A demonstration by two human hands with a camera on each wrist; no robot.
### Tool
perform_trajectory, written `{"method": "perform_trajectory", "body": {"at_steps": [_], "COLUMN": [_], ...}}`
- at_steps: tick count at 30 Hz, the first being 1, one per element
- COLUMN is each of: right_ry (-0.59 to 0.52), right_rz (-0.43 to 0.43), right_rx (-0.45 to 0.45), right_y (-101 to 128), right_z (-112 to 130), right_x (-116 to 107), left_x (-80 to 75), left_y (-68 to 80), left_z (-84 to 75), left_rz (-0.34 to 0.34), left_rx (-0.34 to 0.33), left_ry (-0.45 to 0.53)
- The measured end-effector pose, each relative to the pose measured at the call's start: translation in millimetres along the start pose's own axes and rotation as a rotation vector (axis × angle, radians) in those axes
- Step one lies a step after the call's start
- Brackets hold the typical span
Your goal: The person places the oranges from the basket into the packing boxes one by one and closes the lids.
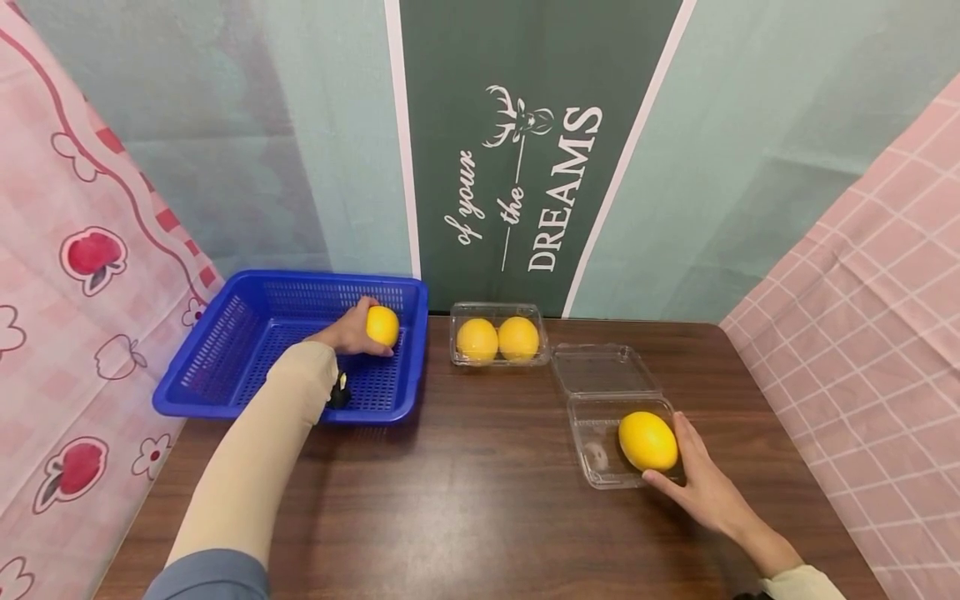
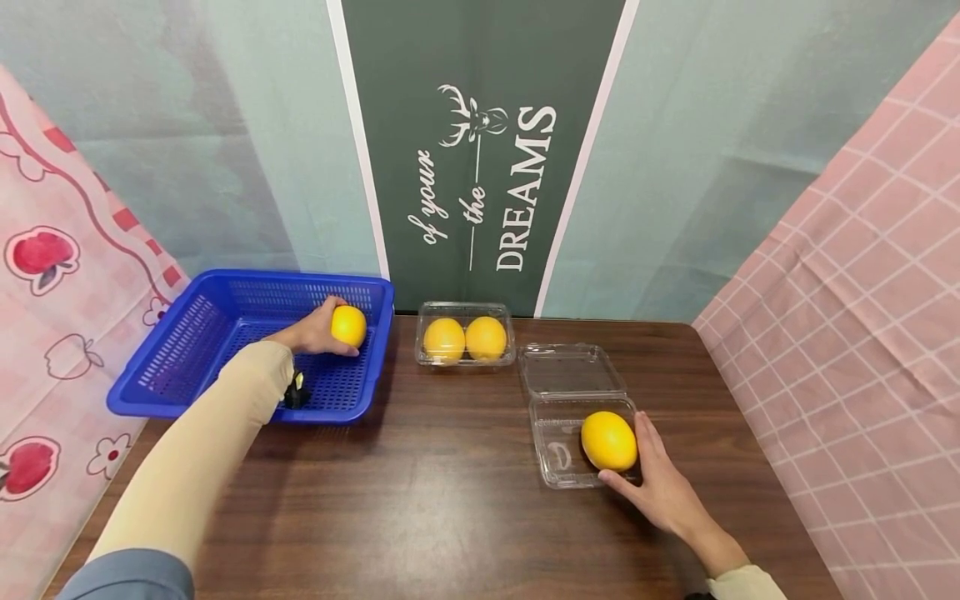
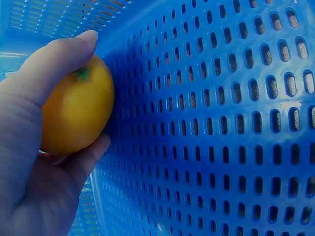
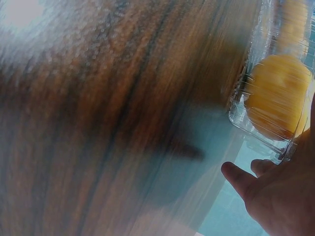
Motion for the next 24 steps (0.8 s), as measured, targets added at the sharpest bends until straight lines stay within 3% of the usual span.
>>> {"method": "perform_trajectory", "body": {"at_steps": [8,24], "right_ry": [-0.008,0.004], "right_rz": [-0.013,-0.014], "right_rx": [0.003,0.0], "right_y": [6.5,17.2], "right_z": [0.8,-2.3], "right_x": [4.0,8.4], "left_x": [0.9,4.5], "left_y": [1.6,13.4], "left_z": [1.0,4.5], "left_rz": [-0.005,0.063], "left_rx": [-0.004,-0.095], "left_ry": [0.031,0.01]}}
Point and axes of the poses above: each hand's wrist, its own y-axis away from the middle knuckle, its own x-axis out of the palm, z = x × y, the point moved 10 cm from there along -y, towards the middle knuckle, and after that the axes turned 8 degrees about -z, right-handed, at the moved point
